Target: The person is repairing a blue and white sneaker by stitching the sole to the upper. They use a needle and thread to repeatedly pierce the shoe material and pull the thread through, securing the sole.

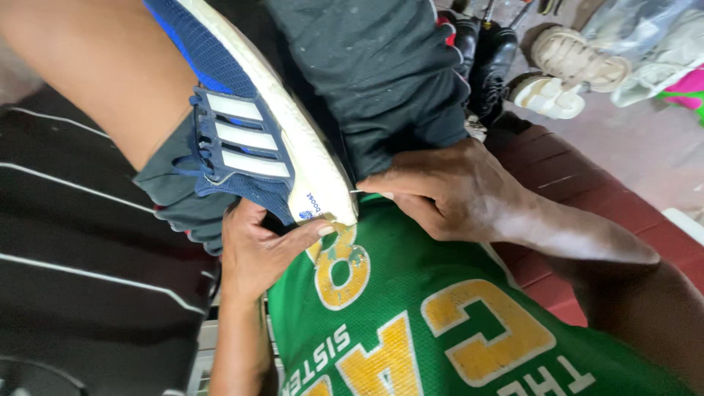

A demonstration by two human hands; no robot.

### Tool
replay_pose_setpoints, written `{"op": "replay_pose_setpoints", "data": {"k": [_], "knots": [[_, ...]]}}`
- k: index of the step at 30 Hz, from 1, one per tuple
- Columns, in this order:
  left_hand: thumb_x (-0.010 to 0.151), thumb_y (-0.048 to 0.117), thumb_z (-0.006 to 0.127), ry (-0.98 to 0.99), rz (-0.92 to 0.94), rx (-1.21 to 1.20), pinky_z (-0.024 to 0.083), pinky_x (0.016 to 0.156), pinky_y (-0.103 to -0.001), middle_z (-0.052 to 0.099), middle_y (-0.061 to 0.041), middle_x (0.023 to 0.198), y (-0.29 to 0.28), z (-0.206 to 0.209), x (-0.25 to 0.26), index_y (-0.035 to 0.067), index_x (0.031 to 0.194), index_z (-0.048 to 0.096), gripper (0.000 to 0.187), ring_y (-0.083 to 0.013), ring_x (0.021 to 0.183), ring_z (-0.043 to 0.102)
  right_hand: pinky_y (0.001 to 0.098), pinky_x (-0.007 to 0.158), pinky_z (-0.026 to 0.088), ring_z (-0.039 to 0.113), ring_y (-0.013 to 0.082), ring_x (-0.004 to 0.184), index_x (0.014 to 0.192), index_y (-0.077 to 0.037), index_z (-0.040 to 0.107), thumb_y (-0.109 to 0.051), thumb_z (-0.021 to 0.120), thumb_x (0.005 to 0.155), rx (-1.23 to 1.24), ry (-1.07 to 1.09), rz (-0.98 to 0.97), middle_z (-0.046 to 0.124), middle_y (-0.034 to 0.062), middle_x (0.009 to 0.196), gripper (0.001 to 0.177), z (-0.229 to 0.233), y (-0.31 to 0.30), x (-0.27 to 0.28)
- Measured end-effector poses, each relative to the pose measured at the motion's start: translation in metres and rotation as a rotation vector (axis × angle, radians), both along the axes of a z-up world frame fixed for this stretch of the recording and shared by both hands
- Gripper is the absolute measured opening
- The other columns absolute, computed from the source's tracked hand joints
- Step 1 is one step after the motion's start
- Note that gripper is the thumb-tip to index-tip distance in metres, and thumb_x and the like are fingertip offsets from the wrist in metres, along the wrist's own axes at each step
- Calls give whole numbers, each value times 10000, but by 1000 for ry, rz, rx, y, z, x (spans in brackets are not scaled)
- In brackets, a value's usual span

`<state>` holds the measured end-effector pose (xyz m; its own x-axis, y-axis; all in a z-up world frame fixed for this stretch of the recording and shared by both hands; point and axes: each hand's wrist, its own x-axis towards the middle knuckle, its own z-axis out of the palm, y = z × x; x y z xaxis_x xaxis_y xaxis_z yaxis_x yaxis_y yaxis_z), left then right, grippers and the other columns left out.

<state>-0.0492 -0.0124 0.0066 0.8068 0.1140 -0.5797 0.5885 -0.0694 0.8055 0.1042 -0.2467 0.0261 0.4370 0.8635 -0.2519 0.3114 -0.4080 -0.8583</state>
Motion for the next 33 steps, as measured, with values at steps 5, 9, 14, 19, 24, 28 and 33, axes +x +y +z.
{"op": "replay_pose_setpoints", "data": {"k": [5,9,14,19,24,28,33], "knots": [[713,198,937,-59,-144,85,603,783,-307,800,-77,967,0,0,22,27,1040,734,421,-177,881,794,305,547,554,692,161,612,1125,-135,763,-54,695,889,-86,-29,33,740,27,826,258,-2,-1,6],[747,239,921,-150,-263,123,583,800,-354,793,-86,965,5,-4,29,60,1027,763,368,-223,876,775,299,533,550,684,148,596,1106,-128,757,-42,687,897,-74,-46,46,731,20,807,237,-4,4,8],[781,234,896,-62,-226,32,585,789,-349,797,-65,943,2,-7,30,84,1014,776,302,-214,836,779,307,567,552,701,151,652,1064,-110,719,-48,689,931,-39,-87,45,743,17,873,150,-12,11,3],[769,200,886,-76,-257,-28,577,785,-330,792,-64,946,5,-5,35,75,1015,781,296,-186,831,757,295,601,581,739,167,726,1075,-77,706,-78,701,936,-5,-75,65,767,42,939,139,-17,6,2],[693,236,904,147,-313,-183,618,732,-291,816,1,868,10,-4,48,113,952,793,308,-113,771,770,284,642,603,747,176,757,1081,-55,698,-78,694,940,-12,50,80,761,74,954,142,-16,-12,12],[735,276,892,141,-395,-150,601,721,-310,807,-19,855,9,-8,49,110,945,804,282,-141,748,755,278,588,585,733,159,705,1050,-68,699,-76,722,950,47,-14,37,761,68,906,103,-28,-16,-5],[779,321,853,103,-416,-149,595,742,-336,799,-65,896,11,-13,45,86,1004,784,333,-191,775,760,314,489,520,670,175,584,1039,-40,700,-66,736,920,47,-123,102,705,65,790,127,-28,-7,-2]]}}
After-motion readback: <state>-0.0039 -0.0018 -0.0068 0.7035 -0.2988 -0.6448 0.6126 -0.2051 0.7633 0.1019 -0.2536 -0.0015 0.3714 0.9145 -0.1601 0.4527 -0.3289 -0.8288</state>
